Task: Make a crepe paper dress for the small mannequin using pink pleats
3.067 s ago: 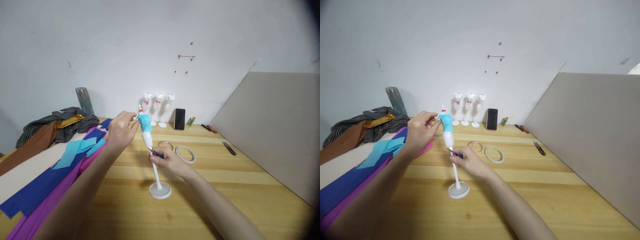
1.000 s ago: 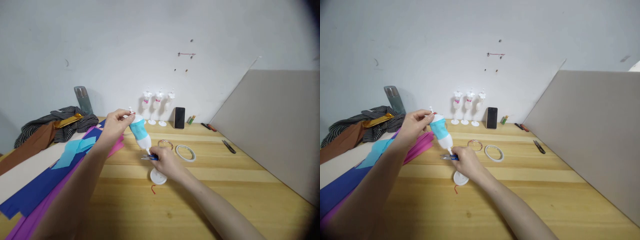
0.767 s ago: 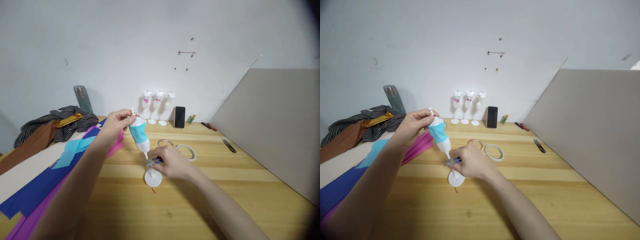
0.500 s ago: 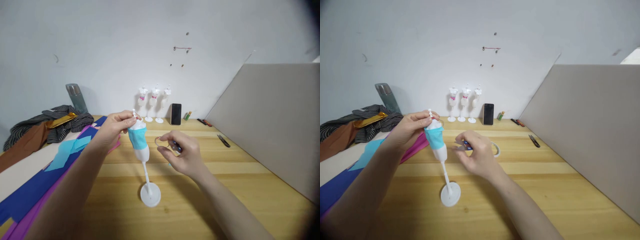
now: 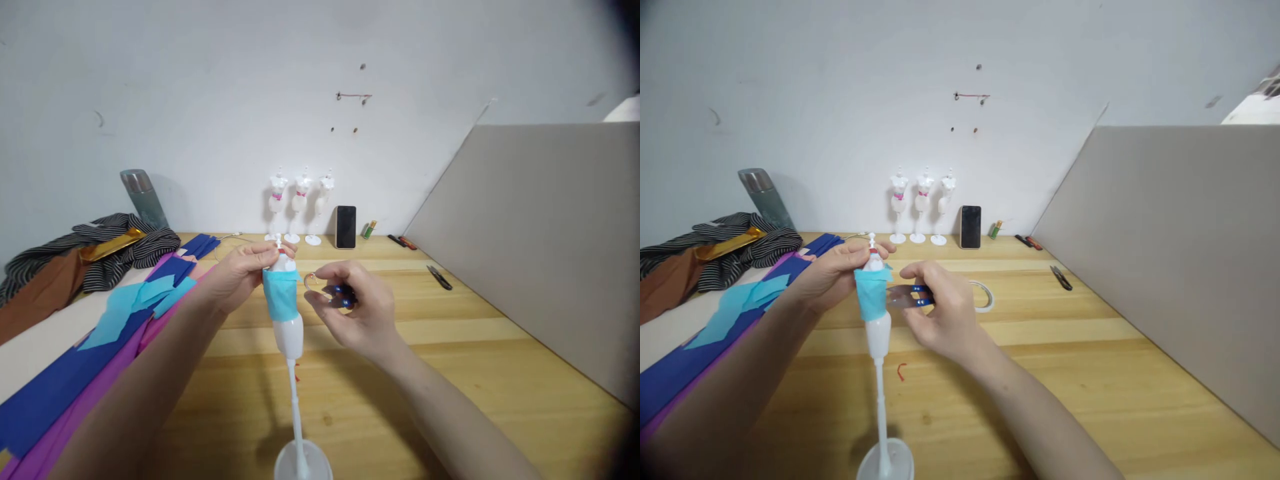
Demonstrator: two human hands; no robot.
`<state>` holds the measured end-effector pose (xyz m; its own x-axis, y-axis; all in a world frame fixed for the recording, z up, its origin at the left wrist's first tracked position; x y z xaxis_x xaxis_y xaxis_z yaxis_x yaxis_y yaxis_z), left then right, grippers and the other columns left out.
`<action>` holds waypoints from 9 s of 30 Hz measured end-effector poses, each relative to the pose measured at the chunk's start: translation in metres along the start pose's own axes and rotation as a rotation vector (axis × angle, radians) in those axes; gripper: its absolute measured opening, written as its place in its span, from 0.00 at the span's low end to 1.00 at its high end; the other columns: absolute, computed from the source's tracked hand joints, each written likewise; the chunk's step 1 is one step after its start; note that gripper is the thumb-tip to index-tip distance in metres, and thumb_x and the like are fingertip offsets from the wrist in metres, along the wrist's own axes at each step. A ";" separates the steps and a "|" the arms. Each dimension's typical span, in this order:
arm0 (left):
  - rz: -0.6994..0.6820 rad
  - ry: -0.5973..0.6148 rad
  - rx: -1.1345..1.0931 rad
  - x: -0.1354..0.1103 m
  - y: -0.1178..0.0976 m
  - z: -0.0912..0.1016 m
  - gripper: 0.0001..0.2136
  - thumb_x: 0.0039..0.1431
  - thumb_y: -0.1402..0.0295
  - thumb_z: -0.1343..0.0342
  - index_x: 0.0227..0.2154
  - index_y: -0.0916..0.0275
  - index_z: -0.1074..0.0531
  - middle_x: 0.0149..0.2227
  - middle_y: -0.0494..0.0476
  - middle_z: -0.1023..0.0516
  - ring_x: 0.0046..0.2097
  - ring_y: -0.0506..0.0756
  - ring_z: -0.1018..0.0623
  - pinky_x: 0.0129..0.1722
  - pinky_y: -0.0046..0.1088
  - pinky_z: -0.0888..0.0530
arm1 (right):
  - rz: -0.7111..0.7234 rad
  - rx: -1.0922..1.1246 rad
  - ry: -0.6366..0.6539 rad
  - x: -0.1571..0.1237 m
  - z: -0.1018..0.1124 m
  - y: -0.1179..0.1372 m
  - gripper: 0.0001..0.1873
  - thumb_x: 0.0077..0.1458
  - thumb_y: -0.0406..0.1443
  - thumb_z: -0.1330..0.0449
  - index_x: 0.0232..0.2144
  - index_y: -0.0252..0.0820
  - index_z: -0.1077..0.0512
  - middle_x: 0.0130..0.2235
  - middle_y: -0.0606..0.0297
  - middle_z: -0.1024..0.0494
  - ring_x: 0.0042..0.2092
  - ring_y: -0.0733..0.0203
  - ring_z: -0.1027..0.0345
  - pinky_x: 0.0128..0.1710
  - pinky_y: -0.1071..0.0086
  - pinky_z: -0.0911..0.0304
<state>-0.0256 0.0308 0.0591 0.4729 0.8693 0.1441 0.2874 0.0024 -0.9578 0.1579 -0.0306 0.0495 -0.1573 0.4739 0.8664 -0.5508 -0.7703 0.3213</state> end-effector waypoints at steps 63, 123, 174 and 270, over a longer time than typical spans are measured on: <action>0.007 0.028 0.236 -0.003 0.005 -0.014 0.10 0.48 0.58 0.39 0.25 0.61 0.21 0.25 0.56 0.27 0.36 0.57 0.28 0.33 0.31 0.34 | 0.195 -0.089 -0.017 0.002 0.008 -0.005 0.12 0.56 0.29 0.43 0.42 0.44 0.27 0.25 0.68 0.24 0.23 0.66 0.33 0.23 0.72 0.37; -0.056 -0.065 0.377 -0.007 -0.004 -0.022 0.07 0.42 0.65 0.37 0.17 0.62 0.23 0.28 0.55 0.24 0.37 0.55 0.27 0.38 0.32 0.33 | 0.235 0.003 0.225 0.009 0.013 -0.005 0.07 0.58 0.29 0.46 0.32 0.39 0.28 0.23 0.68 0.28 0.22 0.69 0.37 0.23 0.73 0.43; -0.052 0.311 -0.040 -0.001 0.003 0.002 0.14 0.43 0.56 0.34 0.28 0.62 0.20 0.39 0.60 0.25 0.36 0.53 0.28 0.35 0.27 0.32 | 0.384 0.024 0.042 -0.004 -0.008 0.014 0.09 0.59 0.30 0.47 0.41 0.40 0.28 0.19 0.72 0.36 0.20 0.67 0.43 0.20 0.70 0.47; -1.172 -0.572 1.637 -0.014 -0.015 0.013 0.11 0.56 0.76 0.49 0.36 0.59 0.24 0.40 0.60 0.20 0.35 0.54 0.22 0.34 0.29 0.27 | -0.526 0.709 0.744 -0.029 -0.050 -0.007 0.21 0.56 0.48 0.43 0.21 0.39 0.34 0.19 0.70 0.33 0.23 0.68 0.43 0.24 0.73 0.48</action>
<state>-0.0475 0.0249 0.0679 0.3157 0.1543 0.9362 -0.7888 0.5911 0.1686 0.1258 -0.0175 0.0030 -0.6191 0.7600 0.1979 -0.1446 -0.3580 0.9224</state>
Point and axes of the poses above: each hand's wrist, its own x-axis towards the middle knuckle, its own z-axis out of the back of the hand, y = z × x, the point moved 1 cm from there along x, towards the middle knuckle
